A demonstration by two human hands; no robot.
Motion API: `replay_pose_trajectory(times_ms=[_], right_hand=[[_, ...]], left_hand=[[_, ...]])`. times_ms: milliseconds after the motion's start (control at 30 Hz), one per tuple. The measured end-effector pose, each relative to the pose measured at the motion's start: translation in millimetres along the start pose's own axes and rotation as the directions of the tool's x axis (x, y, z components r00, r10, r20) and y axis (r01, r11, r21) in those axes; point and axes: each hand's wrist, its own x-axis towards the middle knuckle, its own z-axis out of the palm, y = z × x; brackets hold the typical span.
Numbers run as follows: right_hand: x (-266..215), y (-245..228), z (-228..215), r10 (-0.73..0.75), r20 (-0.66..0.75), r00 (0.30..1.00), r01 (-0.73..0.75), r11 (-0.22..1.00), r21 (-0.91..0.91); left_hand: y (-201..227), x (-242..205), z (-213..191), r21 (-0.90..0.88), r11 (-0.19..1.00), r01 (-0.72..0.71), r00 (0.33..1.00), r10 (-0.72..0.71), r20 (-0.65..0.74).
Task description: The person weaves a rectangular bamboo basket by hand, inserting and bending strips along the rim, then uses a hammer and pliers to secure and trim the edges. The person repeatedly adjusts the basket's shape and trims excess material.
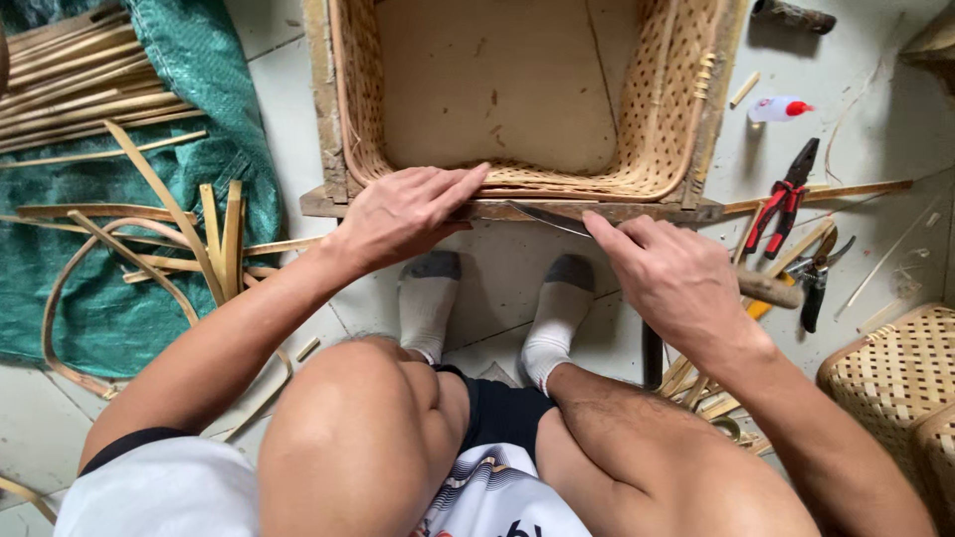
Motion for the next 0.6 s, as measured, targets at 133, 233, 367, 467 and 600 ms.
replay_pose_trajectory(times_ms=[133,233,367,467,600], right_hand=[[19.0,-8.8,-3.7,-0.037,0.079,0.996,0.041,0.998,-0.048],[31.7,-16.4,-8.1,-0.031,0.142,0.989,0.041,0.997,-0.072],[41.8,-21.5,-20.1,0.023,0.242,0.97,-0.004,0.997,-0.08],[44.4,-21.8,-22.7,0.021,0.27,0.963,0.0,0.997,-0.079],[50.4,-26.8,-15.4,-0.037,0.218,0.975,0.06,0.993,-0.098]], left_hand=[[-3.3,-1.6,6.1,-0.045,0.999,0.012,1.0,-0.013,-0.009],[-2.2,-1.9,8.0,-0.06,0.997,0.045,0.999,-0.045,-0.009],[-3.8,0.6,2.0,-0.182,0.978,0.101,0.994,-0.092,0.059],[-12.7,1.9,-10.9,-0.309,0.934,0.179,0.983,-0.155,0.099],[-22.7,-15.0,-31.3,-0.08,0.977,0.195,0.973,-0.183,0.137]])
